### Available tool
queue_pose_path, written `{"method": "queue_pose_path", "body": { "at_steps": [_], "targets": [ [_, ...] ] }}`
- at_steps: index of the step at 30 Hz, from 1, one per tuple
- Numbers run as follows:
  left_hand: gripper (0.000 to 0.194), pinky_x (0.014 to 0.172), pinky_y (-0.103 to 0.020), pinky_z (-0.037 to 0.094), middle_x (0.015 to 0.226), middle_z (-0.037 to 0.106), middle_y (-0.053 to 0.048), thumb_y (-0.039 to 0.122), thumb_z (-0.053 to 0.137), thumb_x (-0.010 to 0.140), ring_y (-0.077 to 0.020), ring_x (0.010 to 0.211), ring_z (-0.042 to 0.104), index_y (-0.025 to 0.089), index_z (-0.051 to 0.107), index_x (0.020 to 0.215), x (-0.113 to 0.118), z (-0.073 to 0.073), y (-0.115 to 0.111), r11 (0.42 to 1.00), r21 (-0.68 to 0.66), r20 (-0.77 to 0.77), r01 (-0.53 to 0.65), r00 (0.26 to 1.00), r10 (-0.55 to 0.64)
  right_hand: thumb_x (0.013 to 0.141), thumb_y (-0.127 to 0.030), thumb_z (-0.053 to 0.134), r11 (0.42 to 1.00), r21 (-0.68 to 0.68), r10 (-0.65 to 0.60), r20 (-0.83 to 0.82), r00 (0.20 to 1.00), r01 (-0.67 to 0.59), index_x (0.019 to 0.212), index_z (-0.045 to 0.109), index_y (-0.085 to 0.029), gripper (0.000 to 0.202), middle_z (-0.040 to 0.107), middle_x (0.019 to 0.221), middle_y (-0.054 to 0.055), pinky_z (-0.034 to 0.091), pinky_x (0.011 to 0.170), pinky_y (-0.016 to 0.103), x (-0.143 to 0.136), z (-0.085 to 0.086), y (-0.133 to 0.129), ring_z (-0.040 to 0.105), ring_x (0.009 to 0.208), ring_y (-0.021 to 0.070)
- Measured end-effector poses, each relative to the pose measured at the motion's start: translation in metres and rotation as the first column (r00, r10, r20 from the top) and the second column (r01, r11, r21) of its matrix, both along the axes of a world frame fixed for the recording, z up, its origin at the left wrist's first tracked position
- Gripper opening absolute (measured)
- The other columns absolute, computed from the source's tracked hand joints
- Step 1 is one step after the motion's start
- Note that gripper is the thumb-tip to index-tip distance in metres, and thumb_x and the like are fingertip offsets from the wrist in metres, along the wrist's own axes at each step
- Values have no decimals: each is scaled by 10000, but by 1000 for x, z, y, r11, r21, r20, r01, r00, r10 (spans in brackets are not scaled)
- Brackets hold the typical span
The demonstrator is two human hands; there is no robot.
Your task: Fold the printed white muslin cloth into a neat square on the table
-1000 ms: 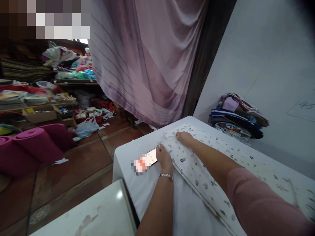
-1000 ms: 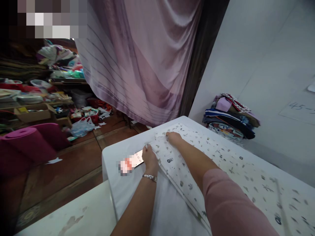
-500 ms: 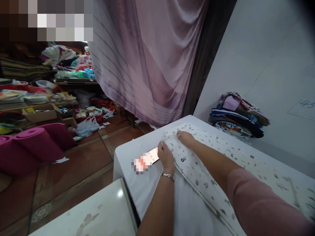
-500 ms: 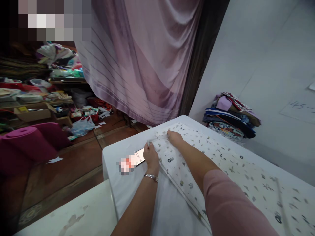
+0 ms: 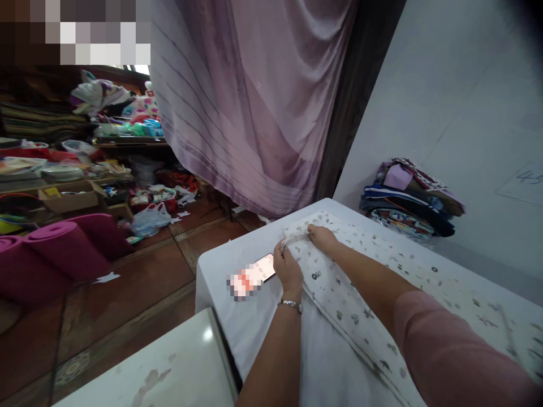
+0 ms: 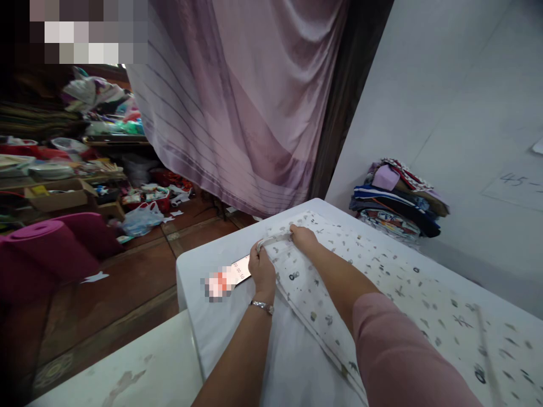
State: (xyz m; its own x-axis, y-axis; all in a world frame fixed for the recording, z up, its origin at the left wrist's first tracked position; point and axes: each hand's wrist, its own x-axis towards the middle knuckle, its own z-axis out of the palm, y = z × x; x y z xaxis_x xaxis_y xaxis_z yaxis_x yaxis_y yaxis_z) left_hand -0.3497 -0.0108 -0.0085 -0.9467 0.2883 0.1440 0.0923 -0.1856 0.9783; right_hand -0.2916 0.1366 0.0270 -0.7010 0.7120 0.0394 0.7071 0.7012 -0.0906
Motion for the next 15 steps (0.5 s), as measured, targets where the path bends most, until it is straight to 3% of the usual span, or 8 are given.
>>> {"method": "queue_pose_path", "body": {
  "at_steps": [7, 11, 15],
  "targets": [
    [276, 872, -299, 405, 1030, 636, -51, 237, 421, 842, -178, 968, 553, 199, 606, 1043, -2, -1, 1, 1000, -15, 22, -16, 1000, 16, 854, -224, 388, 999, -35, 8, -72, 997, -11, 1091, 547, -211, 286, 638, 998, 93, 378, 714, 293, -15, 6, 1, 568, 906, 229],
    [283, 842, -298, 413, 986, 638, -46, 280, 413, 851, -177, 937, 558, 206, 603, 1047, -4, -4, 3, 1000, -9, 48, -17, 999, 17, 827, -206, 452, 995, -92, 21, -152, 988, -36, 1281, 431, -221, 455, 605, 1127, 71, 394, 798, 279, -28, 1, -6, 555, 986, 204],
    [276, 819, -301, 414, 933, 636, -40, 296, 424, 837, -180, 907, 557, 202, 596, 1031, -9, -9, 6, 998, -53, 69, -42, 997, 46, 852, -289, 456, 990, -140, -12, -255, 967, -25, 1362, 341, -195, 532, 585, 1178, 60, 404, 873, 273, -29, -7, -20, 551, 1021, 182]
  ]
}}
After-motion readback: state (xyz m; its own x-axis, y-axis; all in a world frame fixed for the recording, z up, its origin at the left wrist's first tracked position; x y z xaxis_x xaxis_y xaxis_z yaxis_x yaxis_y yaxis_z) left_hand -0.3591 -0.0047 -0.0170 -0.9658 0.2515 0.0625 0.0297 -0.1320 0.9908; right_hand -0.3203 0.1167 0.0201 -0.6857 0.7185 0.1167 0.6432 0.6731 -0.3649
